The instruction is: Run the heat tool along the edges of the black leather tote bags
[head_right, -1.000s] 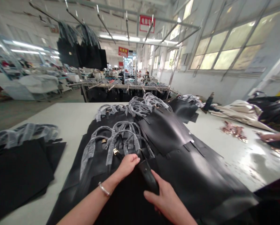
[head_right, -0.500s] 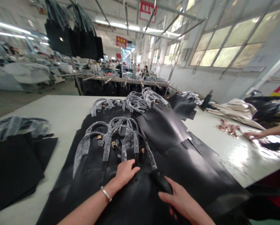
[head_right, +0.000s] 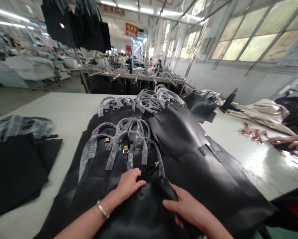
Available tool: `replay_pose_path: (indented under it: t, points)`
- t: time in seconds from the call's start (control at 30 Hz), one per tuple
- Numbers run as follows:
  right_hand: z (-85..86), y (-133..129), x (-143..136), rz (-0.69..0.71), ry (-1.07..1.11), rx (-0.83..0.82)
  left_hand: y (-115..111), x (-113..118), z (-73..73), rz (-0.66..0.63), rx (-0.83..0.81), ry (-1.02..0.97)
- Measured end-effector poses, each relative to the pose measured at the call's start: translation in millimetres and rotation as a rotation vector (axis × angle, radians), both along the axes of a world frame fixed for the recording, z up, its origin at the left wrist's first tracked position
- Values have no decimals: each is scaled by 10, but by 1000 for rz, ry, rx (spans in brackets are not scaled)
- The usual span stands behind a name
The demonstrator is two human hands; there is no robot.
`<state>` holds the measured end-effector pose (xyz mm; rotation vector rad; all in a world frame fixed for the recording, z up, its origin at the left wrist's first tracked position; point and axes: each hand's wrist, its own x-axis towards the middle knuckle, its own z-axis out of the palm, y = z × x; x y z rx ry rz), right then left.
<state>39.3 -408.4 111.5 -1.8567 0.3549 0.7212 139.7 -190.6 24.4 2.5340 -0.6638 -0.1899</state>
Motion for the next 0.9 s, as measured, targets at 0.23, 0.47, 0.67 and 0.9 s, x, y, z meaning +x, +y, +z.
replay_pose_path:
  t: [0.23,0.47,0.67,0.9]
  points:
    - [-26,35,-9,24,18,27,7,7,-73,-26,-16,-20]
    - [29,14,116,-103,-238,-157,19,-22,-89,-23,-24,-44]
    - [149,-528,-224,-162,-215,-315,20,-53,-76,-41,-17,-70]
    - [46,-613,-722,-187,61,-184,27,-71,-89,-57,-17,-91]
